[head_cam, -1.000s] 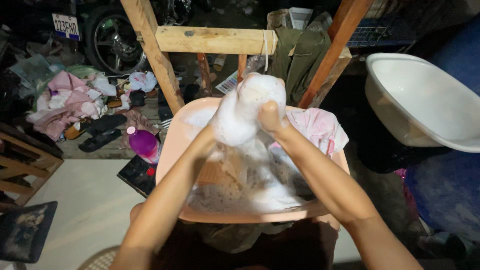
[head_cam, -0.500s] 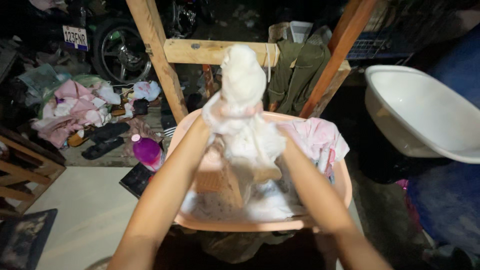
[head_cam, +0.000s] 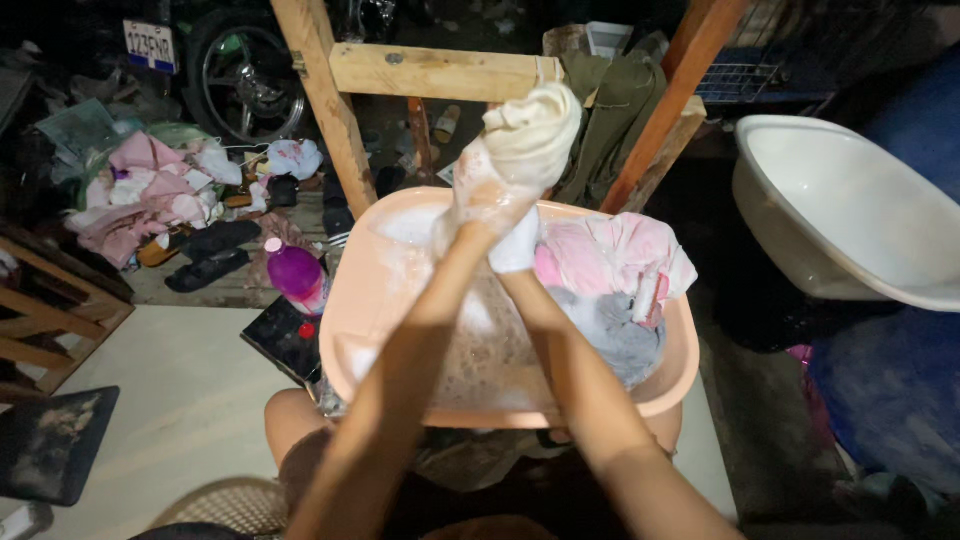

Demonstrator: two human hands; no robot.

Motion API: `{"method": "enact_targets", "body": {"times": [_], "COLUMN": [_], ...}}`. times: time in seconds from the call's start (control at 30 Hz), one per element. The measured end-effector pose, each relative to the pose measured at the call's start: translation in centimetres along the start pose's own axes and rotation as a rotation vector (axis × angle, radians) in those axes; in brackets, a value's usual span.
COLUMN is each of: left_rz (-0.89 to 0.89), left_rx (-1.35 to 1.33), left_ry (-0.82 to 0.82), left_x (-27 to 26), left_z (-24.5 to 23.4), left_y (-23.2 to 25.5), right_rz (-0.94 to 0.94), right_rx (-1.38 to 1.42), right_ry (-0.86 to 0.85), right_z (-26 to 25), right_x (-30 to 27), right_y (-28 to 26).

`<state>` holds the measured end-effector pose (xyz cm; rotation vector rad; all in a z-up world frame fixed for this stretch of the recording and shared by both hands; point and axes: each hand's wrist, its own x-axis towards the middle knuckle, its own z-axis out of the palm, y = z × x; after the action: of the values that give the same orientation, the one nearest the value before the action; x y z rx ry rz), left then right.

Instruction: The person washes clothes by hand in a pink plastic basin filled with soapy water, scrubbing and wringing a white shirt and other garments.

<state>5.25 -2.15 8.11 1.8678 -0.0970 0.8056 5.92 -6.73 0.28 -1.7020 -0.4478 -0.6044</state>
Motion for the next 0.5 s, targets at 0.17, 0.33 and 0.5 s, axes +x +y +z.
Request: {"method": "enact_targets", "body": {"times": [0.17, 0.33, 0.5], "left_rz": [-0.077, -0.180, -0.187], "left_rx": [-0.146, 0.116, -0.161], "left_ry": [0.096, 0.019, -0.071], "left_x": [-1.6, -12.7, -13.9], "left_z": [-0.9, -5.7, -2.2], "left_y": [3.5, 5.3, 1.0], "right_rz": [-0.062, 0.139, -0.004], "right_rx": [-0.327, -0.414, -0.420], "right_ry": [0.120, 0.217, 0.096], "right_z": [-0.1, -1.5, -2.3], "right_x": [1.0, 4.9, 3.3], "right_y": [1.7, 1.9, -1.4]}}
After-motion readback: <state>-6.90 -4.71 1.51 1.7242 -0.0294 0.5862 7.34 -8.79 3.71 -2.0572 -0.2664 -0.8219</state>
